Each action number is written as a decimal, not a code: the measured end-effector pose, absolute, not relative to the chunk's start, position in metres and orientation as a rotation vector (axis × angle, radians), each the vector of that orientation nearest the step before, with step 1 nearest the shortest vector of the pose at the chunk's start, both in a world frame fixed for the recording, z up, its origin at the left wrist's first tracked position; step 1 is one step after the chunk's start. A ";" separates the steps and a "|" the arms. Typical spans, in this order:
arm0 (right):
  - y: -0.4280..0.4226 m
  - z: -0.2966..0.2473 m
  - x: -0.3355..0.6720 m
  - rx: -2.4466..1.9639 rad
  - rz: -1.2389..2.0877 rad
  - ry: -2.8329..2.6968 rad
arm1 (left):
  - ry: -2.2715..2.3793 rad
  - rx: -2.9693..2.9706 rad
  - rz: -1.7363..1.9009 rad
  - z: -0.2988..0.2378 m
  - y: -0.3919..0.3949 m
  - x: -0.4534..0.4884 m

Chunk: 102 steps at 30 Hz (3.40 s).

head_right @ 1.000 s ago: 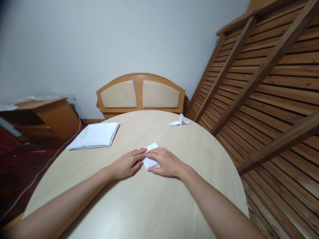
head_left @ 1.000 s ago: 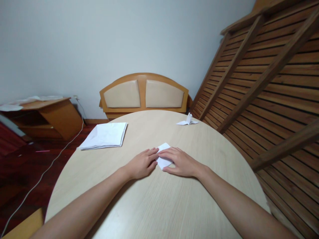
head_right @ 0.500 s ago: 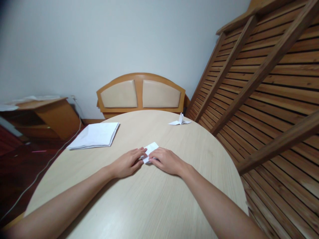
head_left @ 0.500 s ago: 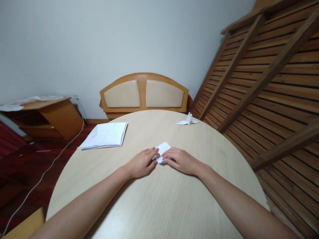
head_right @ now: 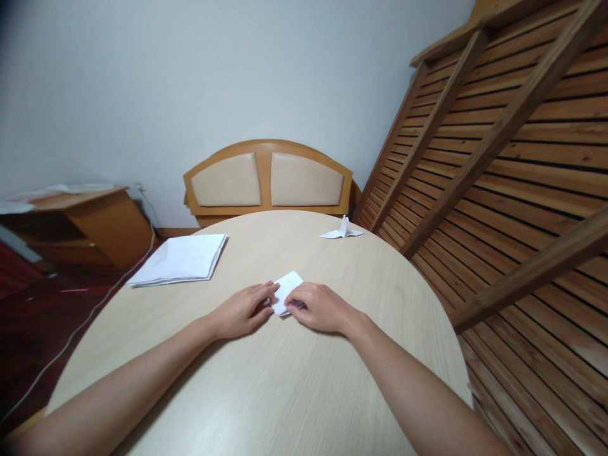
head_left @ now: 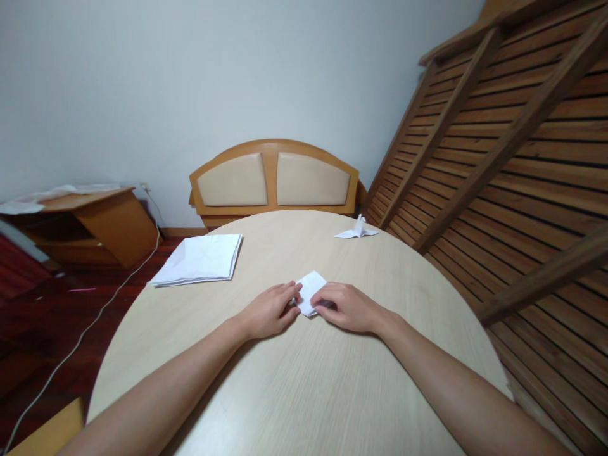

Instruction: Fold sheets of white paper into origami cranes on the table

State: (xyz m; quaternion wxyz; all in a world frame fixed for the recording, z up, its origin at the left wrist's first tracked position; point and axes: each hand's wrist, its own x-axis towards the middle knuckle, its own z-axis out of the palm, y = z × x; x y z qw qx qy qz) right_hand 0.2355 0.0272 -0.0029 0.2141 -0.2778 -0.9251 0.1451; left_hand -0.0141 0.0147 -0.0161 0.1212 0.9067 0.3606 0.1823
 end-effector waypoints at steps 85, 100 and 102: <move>0.017 0.013 0.232 -0.693 0.430 -2.678 | 1.433 2.702 0.605 -0.022 0.015 -0.006; 0.036 -0.007 0.256 -0.831 0.485 -2.656 | 1.184 2.759 0.488 -0.016 0.010 -0.012; 0.037 -0.005 0.258 -0.842 0.490 -2.651 | 1.180 2.751 0.445 -0.015 0.010 -0.014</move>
